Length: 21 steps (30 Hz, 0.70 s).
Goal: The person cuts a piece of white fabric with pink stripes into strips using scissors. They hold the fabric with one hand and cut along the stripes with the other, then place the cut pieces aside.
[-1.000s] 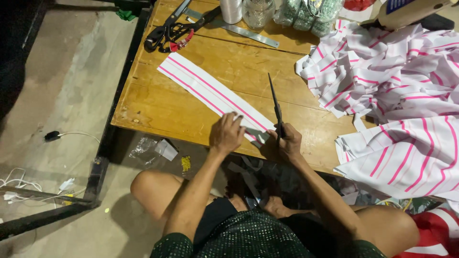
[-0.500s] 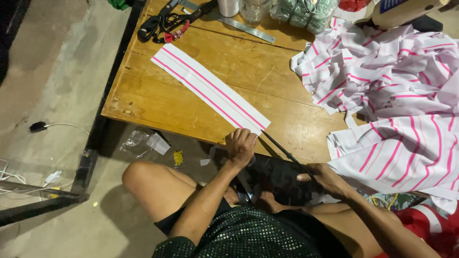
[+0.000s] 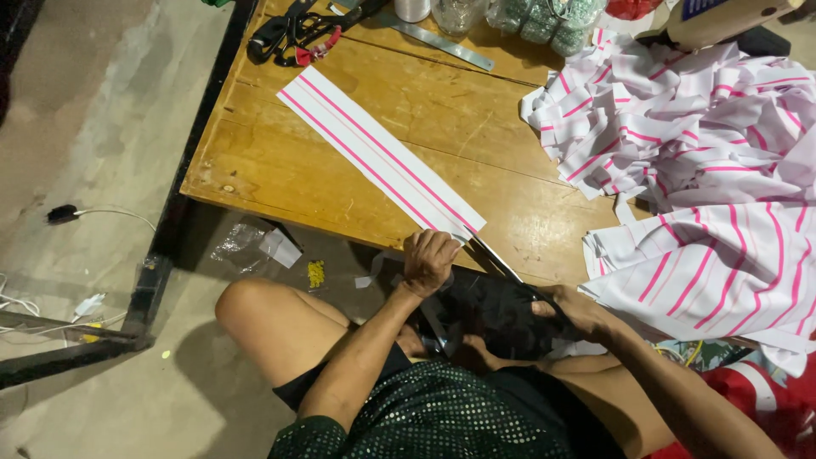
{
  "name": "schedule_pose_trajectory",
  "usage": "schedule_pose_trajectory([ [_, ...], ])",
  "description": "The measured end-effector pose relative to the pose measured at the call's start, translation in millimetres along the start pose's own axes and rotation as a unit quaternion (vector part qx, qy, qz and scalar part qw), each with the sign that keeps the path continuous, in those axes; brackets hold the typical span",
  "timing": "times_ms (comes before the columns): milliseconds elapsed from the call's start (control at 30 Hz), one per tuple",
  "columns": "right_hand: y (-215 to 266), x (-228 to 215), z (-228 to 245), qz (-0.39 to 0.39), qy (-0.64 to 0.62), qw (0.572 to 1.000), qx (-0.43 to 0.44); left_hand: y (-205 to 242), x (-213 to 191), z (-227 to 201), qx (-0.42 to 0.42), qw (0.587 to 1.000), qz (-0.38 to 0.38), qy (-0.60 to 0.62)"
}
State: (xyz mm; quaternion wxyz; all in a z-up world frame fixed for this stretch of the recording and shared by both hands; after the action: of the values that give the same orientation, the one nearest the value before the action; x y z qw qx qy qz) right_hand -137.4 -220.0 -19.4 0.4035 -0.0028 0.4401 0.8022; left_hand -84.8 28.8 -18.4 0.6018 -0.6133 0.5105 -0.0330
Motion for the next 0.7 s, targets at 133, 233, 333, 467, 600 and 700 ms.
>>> schedule_pose_trajectory([
  [133,-33,8,-36,0.013,-0.007,1.0,-0.022,4,2,3,0.0,1.0,-0.006,0.017],
  [233,-41,4,-34,0.004,-0.012,0.999,-0.046,7,4,4,0.003,0.999,-0.01,0.033],
  [333,-32,2,-16,0.0,-0.036,0.999,-0.013,8,3,3,0.008,0.999,-0.011,0.034],
  [467,-36,3,-21,-0.011,-0.056,0.998,0.003,10,4,4,0.005,0.999,-0.01,0.038],
  [600,-41,4,-28,-0.02,-0.07,0.997,0.011,8,4,5,0.012,0.999,-0.007,0.044],
  [700,-25,5,-9,-0.021,-0.067,0.998,0.001,12,8,6,0.008,0.999,-0.002,0.045],
])
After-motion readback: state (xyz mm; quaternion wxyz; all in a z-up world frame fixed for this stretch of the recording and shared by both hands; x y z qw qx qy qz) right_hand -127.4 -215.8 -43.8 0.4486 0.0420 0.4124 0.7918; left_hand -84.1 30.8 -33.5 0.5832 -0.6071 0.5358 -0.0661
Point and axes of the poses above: each hand's wrist, its own y-axis away from the middle knuckle, its own x-axis out of the palm, z = x × y, the point moved 7 cm from there along -y, towards the middle knuckle
